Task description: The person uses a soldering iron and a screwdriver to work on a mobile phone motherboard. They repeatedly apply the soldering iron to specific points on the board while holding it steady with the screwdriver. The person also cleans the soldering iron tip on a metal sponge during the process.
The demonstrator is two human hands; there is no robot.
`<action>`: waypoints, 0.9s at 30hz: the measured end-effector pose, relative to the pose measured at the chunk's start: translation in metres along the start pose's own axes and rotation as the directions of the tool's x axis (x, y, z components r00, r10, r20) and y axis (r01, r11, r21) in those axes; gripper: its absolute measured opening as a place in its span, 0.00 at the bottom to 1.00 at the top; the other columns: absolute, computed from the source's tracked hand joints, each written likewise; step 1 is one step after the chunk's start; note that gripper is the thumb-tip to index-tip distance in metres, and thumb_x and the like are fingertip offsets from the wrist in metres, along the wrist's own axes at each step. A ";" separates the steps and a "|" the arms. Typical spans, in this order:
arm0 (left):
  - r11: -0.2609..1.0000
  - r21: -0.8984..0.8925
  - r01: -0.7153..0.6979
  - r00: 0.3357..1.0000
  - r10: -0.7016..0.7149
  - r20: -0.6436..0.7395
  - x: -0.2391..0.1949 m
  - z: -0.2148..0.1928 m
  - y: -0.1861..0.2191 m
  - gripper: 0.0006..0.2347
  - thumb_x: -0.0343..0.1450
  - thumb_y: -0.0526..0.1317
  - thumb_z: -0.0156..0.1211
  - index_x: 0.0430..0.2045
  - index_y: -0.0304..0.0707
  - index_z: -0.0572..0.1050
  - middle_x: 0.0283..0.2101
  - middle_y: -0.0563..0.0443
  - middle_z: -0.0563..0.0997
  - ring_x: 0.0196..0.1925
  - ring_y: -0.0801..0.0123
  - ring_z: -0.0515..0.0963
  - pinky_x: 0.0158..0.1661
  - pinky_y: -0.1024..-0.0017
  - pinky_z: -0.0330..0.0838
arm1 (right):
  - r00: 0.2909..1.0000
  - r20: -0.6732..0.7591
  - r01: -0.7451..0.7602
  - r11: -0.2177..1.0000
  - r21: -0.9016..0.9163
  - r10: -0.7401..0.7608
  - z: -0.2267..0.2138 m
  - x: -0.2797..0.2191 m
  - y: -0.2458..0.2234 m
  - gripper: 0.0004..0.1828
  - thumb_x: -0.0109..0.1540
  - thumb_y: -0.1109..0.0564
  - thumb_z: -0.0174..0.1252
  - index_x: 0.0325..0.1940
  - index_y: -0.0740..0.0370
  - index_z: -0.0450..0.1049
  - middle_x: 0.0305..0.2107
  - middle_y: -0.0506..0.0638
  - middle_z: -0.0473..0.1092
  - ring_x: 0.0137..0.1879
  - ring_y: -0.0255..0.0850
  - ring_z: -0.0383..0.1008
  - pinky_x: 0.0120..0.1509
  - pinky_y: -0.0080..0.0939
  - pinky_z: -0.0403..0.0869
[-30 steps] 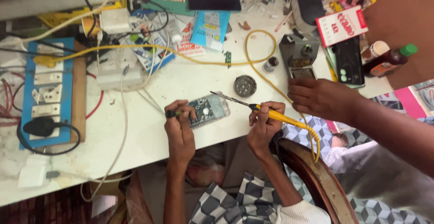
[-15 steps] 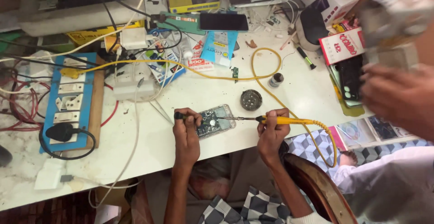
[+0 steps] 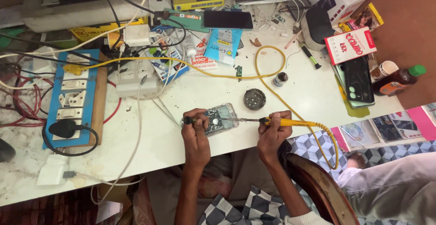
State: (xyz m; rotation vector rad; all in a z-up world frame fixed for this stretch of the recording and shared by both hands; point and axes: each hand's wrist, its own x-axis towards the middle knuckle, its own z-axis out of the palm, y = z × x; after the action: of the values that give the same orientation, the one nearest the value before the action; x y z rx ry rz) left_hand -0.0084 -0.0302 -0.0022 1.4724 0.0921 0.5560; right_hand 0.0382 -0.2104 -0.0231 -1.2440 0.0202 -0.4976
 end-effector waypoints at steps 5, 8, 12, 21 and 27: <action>1.000 -0.009 0.012 1.000 -0.012 -0.014 0.005 -0.001 -0.002 0.14 0.82 0.45 0.40 0.46 0.30 0.68 0.29 0.53 0.67 0.34 0.74 0.64 0.37 0.74 0.63 | 1.000 0.002 -0.011 1.000 -0.025 0.011 0.001 0.002 0.002 0.11 0.73 0.57 0.47 0.38 0.62 0.59 0.21 0.46 0.60 0.17 0.29 0.56 0.19 0.31 0.59; 0.998 -0.063 -0.012 1.000 0.012 -0.002 0.004 -0.004 -0.004 0.14 0.83 0.45 0.40 0.46 0.30 0.67 0.31 0.54 0.68 0.35 0.74 0.65 0.40 0.74 0.65 | 1.000 0.013 -0.013 0.998 -0.055 0.013 -0.002 -0.001 0.003 0.11 0.73 0.56 0.47 0.38 0.62 0.59 0.21 0.46 0.60 0.17 0.29 0.57 0.19 0.30 0.60; 0.997 -0.062 0.039 0.999 -0.037 0.023 0.008 -0.007 -0.005 0.15 0.82 0.46 0.40 0.44 0.30 0.69 0.29 0.54 0.68 0.33 0.75 0.65 0.36 0.75 0.63 | 0.998 0.045 0.044 0.994 -0.103 -0.039 -0.004 -0.003 0.005 0.12 0.73 0.55 0.47 0.38 0.62 0.59 0.20 0.47 0.61 0.17 0.29 0.58 0.19 0.31 0.61; 0.998 -0.068 0.012 1.000 -0.012 0.000 0.011 -0.006 -0.005 0.15 0.82 0.46 0.41 0.41 0.30 0.68 0.29 0.52 0.70 0.34 0.73 0.67 0.38 0.74 0.66 | 0.995 0.032 0.102 0.991 -0.089 -0.099 -0.005 -0.006 0.009 0.14 0.73 0.54 0.49 0.37 0.63 0.59 0.21 0.48 0.62 0.16 0.30 0.58 0.18 0.31 0.61; 0.999 -0.025 0.030 0.999 -0.031 -0.039 -0.002 0.002 -0.005 0.14 0.81 0.45 0.41 0.40 0.30 0.69 0.30 0.51 0.71 0.34 0.72 0.67 0.38 0.73 0.66 | 0.993 0.047 0.116 0.987 -0.114 -0.112 -0.004 -0.009 0.005 0.13 0.72 0.54 0.49 0.36 0.63 0.59 0.20 0.48 0.62 0.17 0.29 0.60 0.18 0.31 0.63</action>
State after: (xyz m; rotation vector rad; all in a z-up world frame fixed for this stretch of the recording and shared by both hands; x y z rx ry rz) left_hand -0.0078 -0.0327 -0.0077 1.4342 0.1380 0.5602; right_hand 0.0303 -0.2097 -0.0318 -1.3753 -0.0574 -0.5767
